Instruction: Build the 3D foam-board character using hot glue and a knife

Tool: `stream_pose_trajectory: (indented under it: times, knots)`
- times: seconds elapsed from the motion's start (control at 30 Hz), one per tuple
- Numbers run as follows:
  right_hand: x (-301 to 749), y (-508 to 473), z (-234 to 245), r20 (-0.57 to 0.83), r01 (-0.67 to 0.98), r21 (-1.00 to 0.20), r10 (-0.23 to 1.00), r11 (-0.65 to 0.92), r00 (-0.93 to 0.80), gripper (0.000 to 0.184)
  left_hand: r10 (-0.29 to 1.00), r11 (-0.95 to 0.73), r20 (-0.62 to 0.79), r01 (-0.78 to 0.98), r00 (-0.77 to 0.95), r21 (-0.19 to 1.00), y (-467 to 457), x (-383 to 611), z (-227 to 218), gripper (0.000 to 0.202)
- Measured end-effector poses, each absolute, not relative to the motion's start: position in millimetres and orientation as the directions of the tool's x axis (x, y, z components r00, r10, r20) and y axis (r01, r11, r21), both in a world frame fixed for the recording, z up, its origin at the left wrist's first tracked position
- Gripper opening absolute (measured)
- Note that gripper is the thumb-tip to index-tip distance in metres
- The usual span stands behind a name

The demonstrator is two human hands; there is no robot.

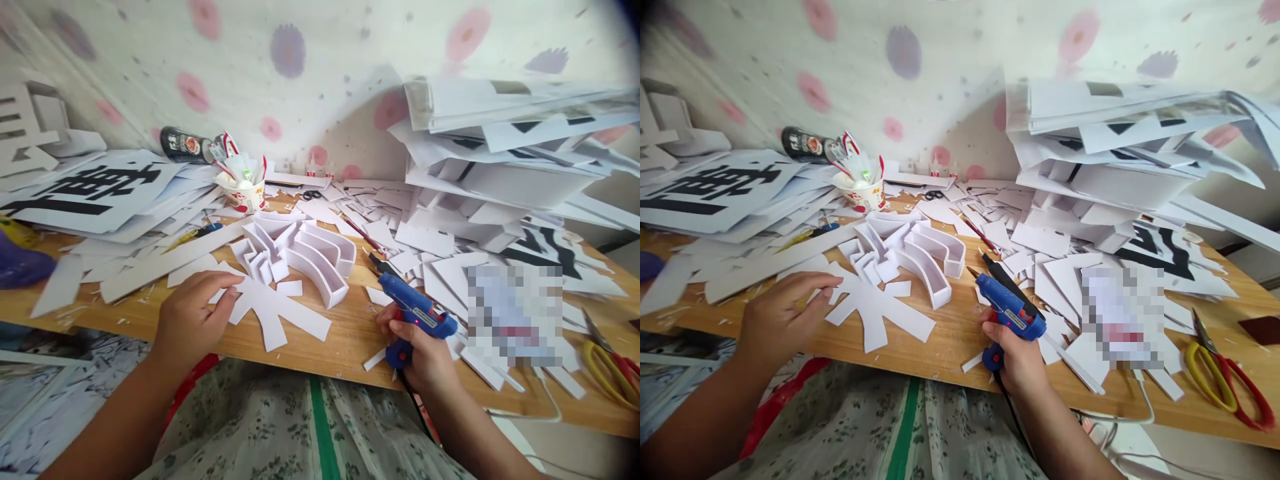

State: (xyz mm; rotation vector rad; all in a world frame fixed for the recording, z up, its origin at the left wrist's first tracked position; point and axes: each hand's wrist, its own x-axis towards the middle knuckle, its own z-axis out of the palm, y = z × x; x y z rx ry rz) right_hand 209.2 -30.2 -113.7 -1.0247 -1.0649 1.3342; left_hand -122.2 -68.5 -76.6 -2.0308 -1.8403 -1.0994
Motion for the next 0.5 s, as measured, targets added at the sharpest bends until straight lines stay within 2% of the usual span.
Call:
stream_pose_trajectory:
  times: [0.13,0.27,0.4,0.5]
  knots:
    - [209,-32,-115,0.023,-0.257,-0.966,1.0,0.018,-0.018,0.009,0.888,-0.114,0.457,0.938,-0.051,0.328,-79,-138,-94,0.021]
    - [210,-36,-116,0.051,-0.269,-0.962,0.999,0.053,0.014,0.012,0.941,-0.07,0.336,0.956,-0.031,0.285,-79,-141,-105,0.029]
    - [206,-42,-115,0.048,-0.242,-0.968,0.996,0.065,0.075,0.017,0.925,-0.139,0.379,0.956,0.031,0.26,-75,-144,-116,0.026]
    - [207,-44,-114,0.018,-0.243,-0.97,0.999,0.025,0.032,0.018,0.893,-0.198,0.444,0.949,0.072,0.244,-66,-150,-130,0.017]
